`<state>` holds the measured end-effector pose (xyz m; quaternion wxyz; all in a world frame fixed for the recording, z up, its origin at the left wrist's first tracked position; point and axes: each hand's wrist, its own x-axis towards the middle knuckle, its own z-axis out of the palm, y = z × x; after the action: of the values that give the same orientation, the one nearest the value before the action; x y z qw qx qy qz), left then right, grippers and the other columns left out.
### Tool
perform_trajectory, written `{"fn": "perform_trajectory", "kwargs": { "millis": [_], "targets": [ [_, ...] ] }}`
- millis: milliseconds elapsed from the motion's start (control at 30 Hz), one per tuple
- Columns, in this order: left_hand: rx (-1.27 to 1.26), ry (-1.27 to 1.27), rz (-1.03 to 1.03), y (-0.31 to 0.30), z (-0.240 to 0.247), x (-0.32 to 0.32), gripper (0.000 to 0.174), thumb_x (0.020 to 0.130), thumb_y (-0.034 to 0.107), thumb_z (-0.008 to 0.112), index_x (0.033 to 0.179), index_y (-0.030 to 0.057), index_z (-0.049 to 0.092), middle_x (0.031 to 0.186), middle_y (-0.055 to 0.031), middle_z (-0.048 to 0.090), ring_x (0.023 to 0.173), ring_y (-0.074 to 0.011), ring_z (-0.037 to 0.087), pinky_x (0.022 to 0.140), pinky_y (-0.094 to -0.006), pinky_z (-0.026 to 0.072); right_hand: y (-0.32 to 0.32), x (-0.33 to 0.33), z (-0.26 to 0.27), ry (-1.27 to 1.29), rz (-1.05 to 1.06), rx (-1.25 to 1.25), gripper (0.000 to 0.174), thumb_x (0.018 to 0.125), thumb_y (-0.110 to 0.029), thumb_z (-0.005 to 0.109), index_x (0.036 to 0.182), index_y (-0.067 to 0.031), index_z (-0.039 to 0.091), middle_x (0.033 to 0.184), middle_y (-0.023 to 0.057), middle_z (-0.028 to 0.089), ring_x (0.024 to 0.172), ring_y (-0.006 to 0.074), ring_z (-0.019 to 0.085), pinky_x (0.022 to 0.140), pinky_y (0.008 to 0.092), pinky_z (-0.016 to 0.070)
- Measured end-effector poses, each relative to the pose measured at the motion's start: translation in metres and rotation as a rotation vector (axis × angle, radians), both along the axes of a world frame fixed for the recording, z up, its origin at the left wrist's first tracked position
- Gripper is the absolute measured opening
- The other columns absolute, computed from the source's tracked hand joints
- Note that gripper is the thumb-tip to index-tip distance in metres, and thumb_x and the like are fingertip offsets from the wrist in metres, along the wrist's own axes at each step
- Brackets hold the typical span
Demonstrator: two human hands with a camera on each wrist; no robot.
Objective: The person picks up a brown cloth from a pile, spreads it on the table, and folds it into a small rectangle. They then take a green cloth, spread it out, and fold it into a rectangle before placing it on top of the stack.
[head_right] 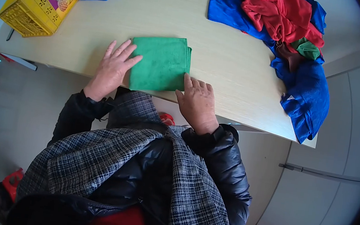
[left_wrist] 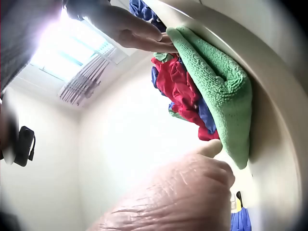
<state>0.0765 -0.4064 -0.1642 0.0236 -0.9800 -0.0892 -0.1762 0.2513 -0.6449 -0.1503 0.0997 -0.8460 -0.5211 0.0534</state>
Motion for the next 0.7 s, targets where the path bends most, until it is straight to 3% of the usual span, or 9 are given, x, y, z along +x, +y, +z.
{"fn": "perform_trajectory", "kwargs": {
  "millis": [133, 167, 233, 400, 500, 700],
  "targets": [
    [-0.223, -0.084, 0.051, -0.001, -0.007, 0.010, 0.041, 0.095, 0.015, 0.060, 0.135, 0.0069, 0.060, 0.148, -0.0158, 0.050, 0.145, -0.0326, 0.039, 0.122, -0.0527, 0.0226, 0.024, -0.006, 0.043, 0.043, -0.064, -0.085, 0.051, 0.095, -0.026, 0.062, 0.138, -0.0001, 0.052, 0.131, 0.0195, 0.062, 0.125, 0.0346, 0.056, 0.108, 0.0446, 0.0410],
    [-0.224, -0.082, 0.049, -0.005, -0.012, 0.015, 0.041, 0.095, 0.015, 0.060, 0.135, 0.0069, 0.060, 0.148, -0.0158, 0.050, 0.145, -0.0326, 0.039, 0.122, -0.0527, 0.0226, 0.034, -0.004, 0.034, 0.045, -0.067, -0.086, 0.051, 0.095, -0.026, 0.062, 0.138, -0.0001, 0.052, 0.131, 0.0195, 0.062, 0.125, 0.0346, 0.056, 0.108, 0.0446, 0.0410],
    [-0.263, -0.108, 0.070, -0.020, -0.028, 0.031, 0.048, 0.099, 0.025, 0.058, 0.141, 0.0042, 0.053, 0.152, -0.0159, 0.046, 0.146, -0.0327, 0.036, 0.122, -0.0530, 0.0218, 0.057, 0.003, -0.002, -0.112, 0.090, 0.294, 0.053, 0.097, -0.028, 0.060, 0.142, -0.0010, 0.049, 0.140, 0.0196, 0.056, 0.134, 0.0343, 0.050, 0.112, 0.0460, 0.0378],
    [-0.210, -0.040, 0.095, -0.023, -0.043, 0.037, 0.065, 0.101, 0.040, 0.054, 0.151, 0.0014, 0.038, 0.159, -0.0155, 0.036, 0.149, -0.0324, 0.030, 0.122, -0.0534, 0.0206, 0.089, 0.006, -0.045, -0.195, 0.113, 0.295, 0.059, 0.100, -0.034, 0.056, 0.148, -0.0024, 0.044, 0.152, 0.0182, 0.046, 0.143, 0.0336, 0.040, 0.118, 0.0479, 0.0310],
    [-0.185, -0.041, 0.086, -0.023, -0.045, 0.037, 0.066, 0.100, 0.044, 0.054, 0.150, 0.0016, 0.041, 0.158, -0.0158, 0.037, 0.148, -0.0328, 0.032, 0.121, -0.0538, 0.0225, 0.087, 0.009, -0.051, -0.153, 0.125, 0.216, 0.064, 0.102, -0.042, 0.050, 0.152, -0.0039, 0.039, 0.159, 0.0168, 0.037, 0.149, 0.0333, 0.031, 0.122, 0.0500, 0.0237],
    [-0.189, -0.027, 0.084, -0.026, -0.041, 0.038, 0.067, 0.100, 0.045, 0.054, 0.149, 0.0017, 0.043, 0.158, -0.0159, 0.038, 0.147, -0.0328, 0.033, 0.120, -0.0544, 0.0234, 0.085, 0.010, -0.054, -0.106, 0.056, 0.211, 0.068, 0.102, -0.047, 0.048, 0.152, -0.0027, 0.039, 0.159, 0.0168, 0.037, 0.149, 0.0335, 0.031, 0.122, 0.0502, 0.0221]
  ]
}}
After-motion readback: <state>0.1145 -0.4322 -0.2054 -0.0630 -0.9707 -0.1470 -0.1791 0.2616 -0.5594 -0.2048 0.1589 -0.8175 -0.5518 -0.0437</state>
